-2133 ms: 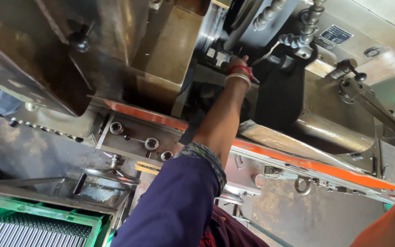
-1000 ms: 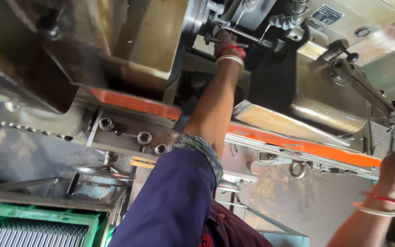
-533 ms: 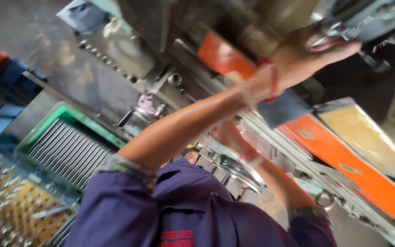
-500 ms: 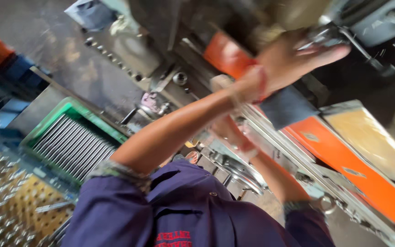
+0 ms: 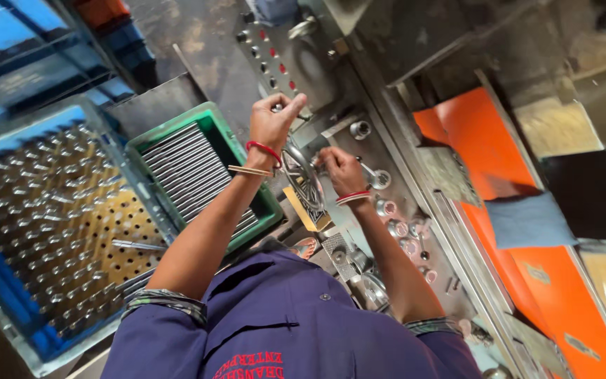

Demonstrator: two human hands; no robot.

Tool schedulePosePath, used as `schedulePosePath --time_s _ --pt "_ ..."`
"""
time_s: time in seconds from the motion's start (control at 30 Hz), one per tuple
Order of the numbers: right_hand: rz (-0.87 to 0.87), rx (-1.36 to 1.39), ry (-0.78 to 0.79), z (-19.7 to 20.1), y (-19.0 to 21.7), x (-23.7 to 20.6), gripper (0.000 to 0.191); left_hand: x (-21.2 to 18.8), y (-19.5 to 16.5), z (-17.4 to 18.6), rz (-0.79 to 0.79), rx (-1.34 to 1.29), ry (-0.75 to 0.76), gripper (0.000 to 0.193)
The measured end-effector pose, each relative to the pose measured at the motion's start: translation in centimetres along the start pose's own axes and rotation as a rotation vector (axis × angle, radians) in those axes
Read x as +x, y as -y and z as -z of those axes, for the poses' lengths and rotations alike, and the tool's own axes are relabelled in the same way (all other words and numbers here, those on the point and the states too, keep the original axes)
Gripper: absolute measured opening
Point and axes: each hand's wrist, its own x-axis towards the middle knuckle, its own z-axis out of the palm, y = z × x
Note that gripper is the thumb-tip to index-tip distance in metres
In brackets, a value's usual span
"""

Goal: The person repeatedly picks up metal rods from a green tray, inserts them into a machine, and pulls a lever to process them. The processed rods are then placed into a blue tray with holes.

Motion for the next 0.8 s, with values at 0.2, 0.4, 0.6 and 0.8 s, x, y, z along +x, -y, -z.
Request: schedulePosePath --time_s 0.2,0.4,0.6,0.8 --pt "0.002 0.534 0.001 -6.4 5.2 2.0 0.037 -1.8 0.4 4.4 -0.068 -0.134 -0.034 0.037" --pt "-0.209 0.811 0.072 -10.3 4.6 2.5 0.04 -3.2 0.1 8.6 -0.203 0.124 -0.151 0.033" --pt "-0.029 0.475 0.076 -15.5 4.9 2.1 0.04 -2.9 2.0 13.4 -0.026 -0.083 -0.165 0.042" --pt "-0.149 0.404 0.141 -19.7 7.5 1.2 0.038 -3.2 2.9 19.4 -0.108 0.032 -0.125 0.038"
